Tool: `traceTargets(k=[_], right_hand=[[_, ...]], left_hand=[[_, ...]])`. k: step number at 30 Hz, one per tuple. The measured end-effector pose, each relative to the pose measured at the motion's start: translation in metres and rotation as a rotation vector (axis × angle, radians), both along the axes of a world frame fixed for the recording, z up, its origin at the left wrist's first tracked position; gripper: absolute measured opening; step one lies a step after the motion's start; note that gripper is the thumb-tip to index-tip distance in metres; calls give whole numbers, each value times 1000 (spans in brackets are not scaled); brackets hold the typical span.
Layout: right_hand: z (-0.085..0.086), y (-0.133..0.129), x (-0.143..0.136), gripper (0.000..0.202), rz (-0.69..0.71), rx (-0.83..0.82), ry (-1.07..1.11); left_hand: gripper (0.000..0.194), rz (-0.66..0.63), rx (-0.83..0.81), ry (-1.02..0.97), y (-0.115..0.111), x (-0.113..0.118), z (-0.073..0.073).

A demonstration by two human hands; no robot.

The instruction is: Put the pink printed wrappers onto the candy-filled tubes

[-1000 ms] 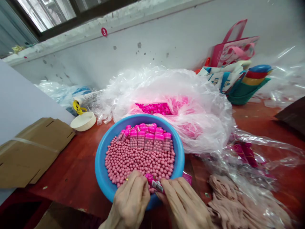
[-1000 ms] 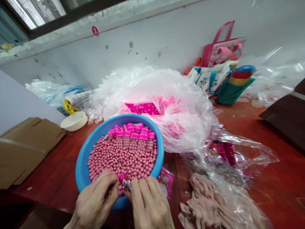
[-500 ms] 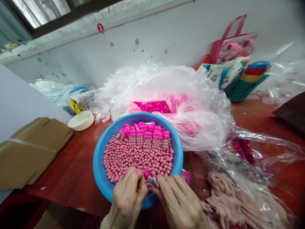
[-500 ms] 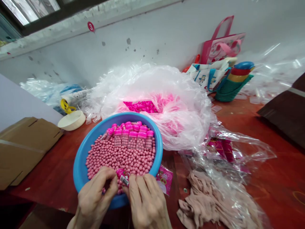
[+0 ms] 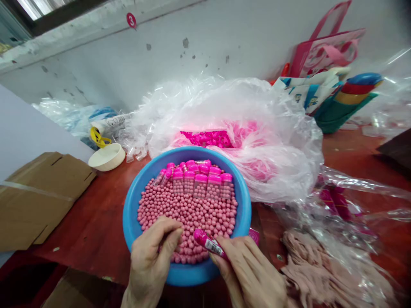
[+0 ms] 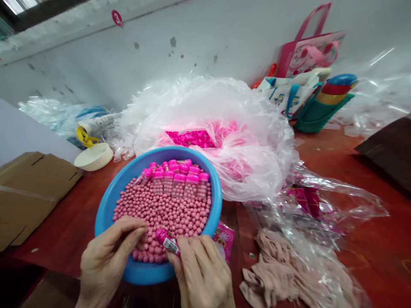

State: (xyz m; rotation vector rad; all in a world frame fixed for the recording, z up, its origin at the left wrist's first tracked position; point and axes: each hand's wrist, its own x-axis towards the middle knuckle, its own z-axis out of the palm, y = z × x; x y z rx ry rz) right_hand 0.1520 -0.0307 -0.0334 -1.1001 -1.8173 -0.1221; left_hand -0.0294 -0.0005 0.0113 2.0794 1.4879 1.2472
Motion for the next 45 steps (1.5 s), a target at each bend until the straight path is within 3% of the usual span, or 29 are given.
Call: traceTargets(k=[2,5,9,13,16,21,27,33,36,39,45], right_hand=[[1,2,-2,15,45,-39,109],[2,5,-2,16,90,-82,182],[5,5,2,15,129,-46,114],[7,6,-2,12,72,-22,144],[5,8,-9,16,31,29,160],[4,10,-13,18,36,111,193],[14,6,-4,16,198,-157,131],[18,8,-2,17,354,-424,282],[20,11,3,24,395,-536,372],[18,14,9,31,396,-547,382],[11,14,17,39,362,-416,304]], left_hand=[[24,-83,-110,-209,0,3,2],[34,-181,-178,-310,3,7,3],[31,-227,-297,-374,5,11,1],[24,-226,-590,-623,-3,17,-5],[16,-207,-698,-755,-9,20,-8],[21,-214,-578,-743,-13,25,-9],[18,-164,-531,-714,-15,29,-15],[21,-143,-466,-675,-18,29,-20],[32,-82,-423,-673,-19,29,-21],[36,-102,-307,-588,-17,31,-20],[29,-192,-58,-405,-15,33,-17]])
